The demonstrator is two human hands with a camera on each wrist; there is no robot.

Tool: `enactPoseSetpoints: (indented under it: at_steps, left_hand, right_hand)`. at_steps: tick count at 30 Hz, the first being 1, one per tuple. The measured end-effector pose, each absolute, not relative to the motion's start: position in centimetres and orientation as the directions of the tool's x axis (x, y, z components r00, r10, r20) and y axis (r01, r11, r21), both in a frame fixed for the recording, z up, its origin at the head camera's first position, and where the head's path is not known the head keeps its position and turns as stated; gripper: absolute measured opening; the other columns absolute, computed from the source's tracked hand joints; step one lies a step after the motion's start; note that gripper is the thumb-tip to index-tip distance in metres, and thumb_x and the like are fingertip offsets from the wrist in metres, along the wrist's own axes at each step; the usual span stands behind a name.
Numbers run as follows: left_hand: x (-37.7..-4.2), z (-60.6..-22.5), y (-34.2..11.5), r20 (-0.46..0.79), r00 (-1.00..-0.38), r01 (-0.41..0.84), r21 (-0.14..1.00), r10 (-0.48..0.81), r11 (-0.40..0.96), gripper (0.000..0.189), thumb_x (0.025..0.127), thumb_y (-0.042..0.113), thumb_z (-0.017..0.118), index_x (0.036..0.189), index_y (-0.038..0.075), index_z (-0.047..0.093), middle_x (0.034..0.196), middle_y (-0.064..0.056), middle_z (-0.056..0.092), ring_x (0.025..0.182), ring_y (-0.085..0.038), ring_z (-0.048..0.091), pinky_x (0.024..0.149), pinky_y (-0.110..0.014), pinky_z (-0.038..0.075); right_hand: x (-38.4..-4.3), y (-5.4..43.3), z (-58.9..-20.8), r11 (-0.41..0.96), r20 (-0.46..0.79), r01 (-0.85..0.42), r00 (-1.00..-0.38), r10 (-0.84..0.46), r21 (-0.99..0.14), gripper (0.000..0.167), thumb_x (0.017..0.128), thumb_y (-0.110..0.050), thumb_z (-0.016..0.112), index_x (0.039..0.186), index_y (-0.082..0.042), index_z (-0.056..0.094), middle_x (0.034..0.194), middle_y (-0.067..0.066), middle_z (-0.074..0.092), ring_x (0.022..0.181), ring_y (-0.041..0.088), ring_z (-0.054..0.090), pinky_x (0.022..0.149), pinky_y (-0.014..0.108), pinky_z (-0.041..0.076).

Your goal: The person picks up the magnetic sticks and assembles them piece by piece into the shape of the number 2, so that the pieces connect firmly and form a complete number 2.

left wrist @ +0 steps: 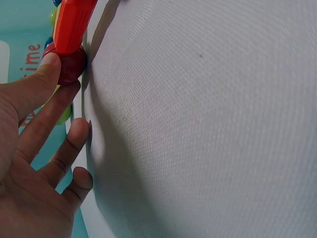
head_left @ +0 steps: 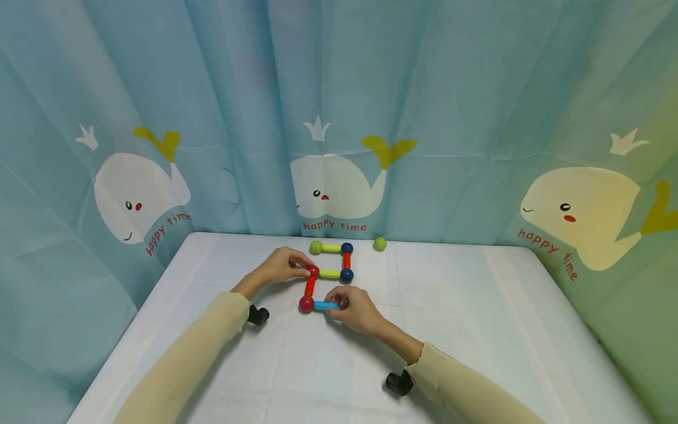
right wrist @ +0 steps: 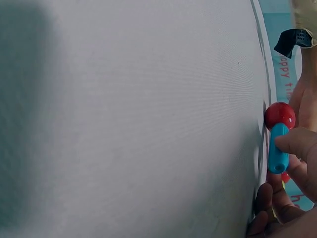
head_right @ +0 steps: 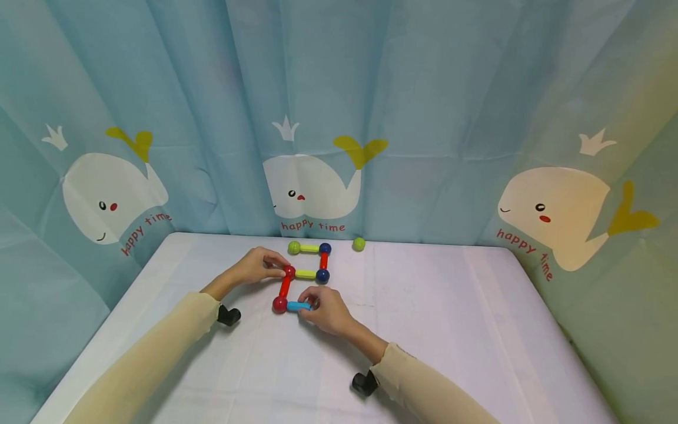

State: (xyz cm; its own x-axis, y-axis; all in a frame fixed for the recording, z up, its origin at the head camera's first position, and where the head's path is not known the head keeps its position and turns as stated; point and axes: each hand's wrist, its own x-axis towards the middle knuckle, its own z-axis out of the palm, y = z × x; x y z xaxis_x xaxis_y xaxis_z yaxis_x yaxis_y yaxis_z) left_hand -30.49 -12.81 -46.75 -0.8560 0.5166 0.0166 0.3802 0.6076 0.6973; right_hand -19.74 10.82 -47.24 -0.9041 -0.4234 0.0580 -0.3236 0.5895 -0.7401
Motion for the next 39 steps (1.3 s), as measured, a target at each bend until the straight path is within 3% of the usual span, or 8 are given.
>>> enactPoseSetpoints:
  at_steps: [13, 21, 27, 39]
  left_hand:
    - [-30.5, -46.7, -12.8, 0.011, -0.857, 0.372, 0.706, 0.516, 0.603, 0.023, 0.08, 0.026, 0.075, 0.102, 0.025, 0.073, 0.101, 0.009, 0.071, 0.09, -0.012, 0.062, 0.083, -0.03, 0.051]
    - [-30.4, -46.7, -12.8, -0.001, -0.857, 0.359, 0.715, 0.515, 0.599, 0.023, 0.08, 0.026, 0.075, 0.103, 0.023, 0.073, 0.103, 0.007, 0.071, 0.094, -0.012, 0.063, 0.086, -0.032, 0.051]
    - [-30.4, -46.5, -12.9, -0.009, -0.866, 0.344, 0.716, 0.501, 0.607, 0.023, 0.08, 0.026, 0.075, 0.103, 0.024, 0.072, 0.102, 0.008, 0.07, 0.094, -0.013, 0.062, 0.087, -0.033, 0.051]
    - [-30.5, -46.9, -12.9, -0.002, -0.86, 0.358, 0.709, 0.51, 0.607, 0.023, 0.08, 0.027, 0.075, 0.103, 0.025, 0.072, 0.103, 0.009, 0.07, 0.093, -0.01, 0.061, 0.086, -0.031, 0.051]
  right_hand:
    - [-19.8, 11.0, -47.4, 0.611, 0.028, -0.332, -0.892, -0.451, -0.719, 0.014, 0.083, -0.019, 0.071, 0.096, -0.021, 0.066, 0.081, -0.004, 0.059, 0.072, 0.012, 0.049, 0.061, 0.021, 0.043]
    - [-20.6, 12.3, -46.7, 0.572, 0.034, -0.34, -0.878, -0.477, -0.746, 0.027, 0.084, -0.023, 0.071, 0.109, -0.017, 0.064, 0.088, -0.001, 0.063, 0.071, 0.014, 0.054, 0.063, 0.023, 0.047]
    - [-22.0, 14.5, -45.7, 0.581, 0.085, -0.352, -0.896, -0.436, -0.734, 0.03, 0.085, -0.022, 0.07, 0.113, -0.014, 0.064, 0.092, 0.002, 0.064, 0.075, 0.017, 0.057, 0.067, 0.026, 0.048]
    - [-24.1, 20.6, -43.3, 0.654, 0.134, -0.306, -0.945, -0.299, -0.692, 0.03, 0.084, -0.025, 0.071, 0.112, -0.022, 0.063, 0.097, 0.004, 0.068, 0.079, 0.019, 0.061, 0.069, 0.03, 0.049]
